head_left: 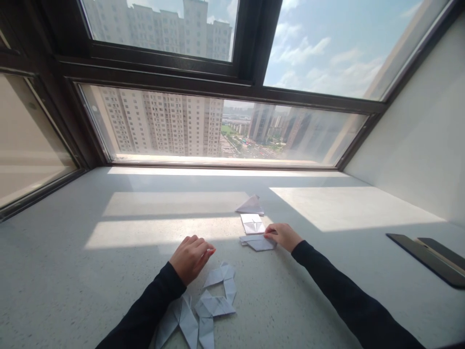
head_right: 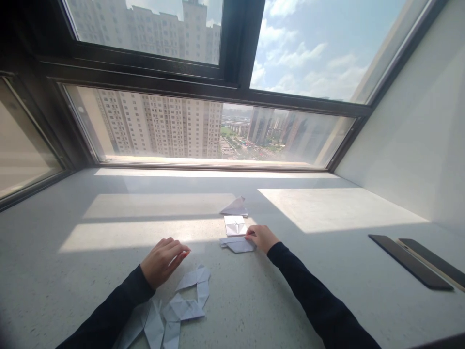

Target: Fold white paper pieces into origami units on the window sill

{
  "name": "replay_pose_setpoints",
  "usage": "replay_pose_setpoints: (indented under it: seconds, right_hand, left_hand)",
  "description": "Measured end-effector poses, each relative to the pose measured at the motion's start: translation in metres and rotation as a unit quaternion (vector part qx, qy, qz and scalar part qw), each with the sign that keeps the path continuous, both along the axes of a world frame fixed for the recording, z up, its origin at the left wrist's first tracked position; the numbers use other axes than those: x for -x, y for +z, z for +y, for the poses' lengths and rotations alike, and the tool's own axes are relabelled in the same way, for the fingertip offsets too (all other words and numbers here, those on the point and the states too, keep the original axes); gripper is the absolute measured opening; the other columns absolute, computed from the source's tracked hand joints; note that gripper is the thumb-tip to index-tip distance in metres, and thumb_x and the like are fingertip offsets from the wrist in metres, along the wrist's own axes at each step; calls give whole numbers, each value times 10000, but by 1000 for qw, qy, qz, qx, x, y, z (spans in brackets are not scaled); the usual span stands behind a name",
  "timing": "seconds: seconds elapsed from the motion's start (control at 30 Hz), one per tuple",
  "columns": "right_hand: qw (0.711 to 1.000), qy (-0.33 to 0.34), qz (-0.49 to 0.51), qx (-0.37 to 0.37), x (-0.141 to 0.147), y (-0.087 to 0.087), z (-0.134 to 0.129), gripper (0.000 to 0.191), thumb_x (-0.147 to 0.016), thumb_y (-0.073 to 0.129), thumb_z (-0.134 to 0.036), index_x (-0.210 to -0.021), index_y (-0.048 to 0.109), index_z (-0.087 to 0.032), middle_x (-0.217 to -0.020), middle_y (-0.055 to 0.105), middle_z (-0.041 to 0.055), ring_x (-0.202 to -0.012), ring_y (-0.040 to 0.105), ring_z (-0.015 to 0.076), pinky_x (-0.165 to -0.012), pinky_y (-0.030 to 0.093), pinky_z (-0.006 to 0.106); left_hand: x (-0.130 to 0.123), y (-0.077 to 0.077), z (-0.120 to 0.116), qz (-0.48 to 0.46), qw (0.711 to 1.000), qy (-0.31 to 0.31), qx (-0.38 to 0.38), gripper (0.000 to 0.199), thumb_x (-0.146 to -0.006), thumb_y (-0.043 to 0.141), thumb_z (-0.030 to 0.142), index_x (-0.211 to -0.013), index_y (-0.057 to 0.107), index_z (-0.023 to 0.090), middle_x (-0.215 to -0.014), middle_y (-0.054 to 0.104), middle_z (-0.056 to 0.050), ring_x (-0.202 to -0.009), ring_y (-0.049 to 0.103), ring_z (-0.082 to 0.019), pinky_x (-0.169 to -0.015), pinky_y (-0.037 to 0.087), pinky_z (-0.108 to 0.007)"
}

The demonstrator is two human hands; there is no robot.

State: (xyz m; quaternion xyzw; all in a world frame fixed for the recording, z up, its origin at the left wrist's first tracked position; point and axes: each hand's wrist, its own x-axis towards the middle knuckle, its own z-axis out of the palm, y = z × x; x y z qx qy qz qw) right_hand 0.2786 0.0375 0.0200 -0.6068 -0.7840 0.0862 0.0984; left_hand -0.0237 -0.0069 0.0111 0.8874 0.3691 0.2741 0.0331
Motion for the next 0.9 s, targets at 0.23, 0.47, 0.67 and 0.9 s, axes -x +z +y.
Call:
replay_pose_setpoints:
  seconds: [0.23,0.47,0.67,0.9]
  right_hand:
    - [989,-38,-94,-105,1,6,-9,167,-640,605,-244,-771,538,-165,-792,575,70,-784,502,239,-671,335,333]
    - [987,38,-18,-157,55,24,-43,182,-743,519,-241,-912,509,-176,-826,543,60,-760,490,187,-666,351,301]
    - [985,143,92,35,110,0,-57,316,-489,728,-285,-716,546,-161,-742,544,21,-670,486,148,-596,377,251]
    - [907,1,421,2,125,10,-27,301,-652,564,-433,-566,423,-181,-467,338,-75,-430,318,67,-414,253,204]
  left_hand:
    - [2,0,2,5,1000,9,-12,249,-833,343,243,-775,570,160,-720,584,-37,-623,478,-130,-586,341,-267]
    - [3,1,2,12,1000,19,-9,276,-840,324,269,-764,568,167,-709,576,-33,-618,475,-127,-588,343,-263]
    - [5,3,3,10,998,51,30,342,-837,288,313,-661,545,171,-631,546,-31,-615,479,-149,-602,358,-291]
    - [4,0,8,-305,890,69,333,390,-797,285,473,-935,466,157,-767,558,-42,-584,571,-131,-502,412,-248]
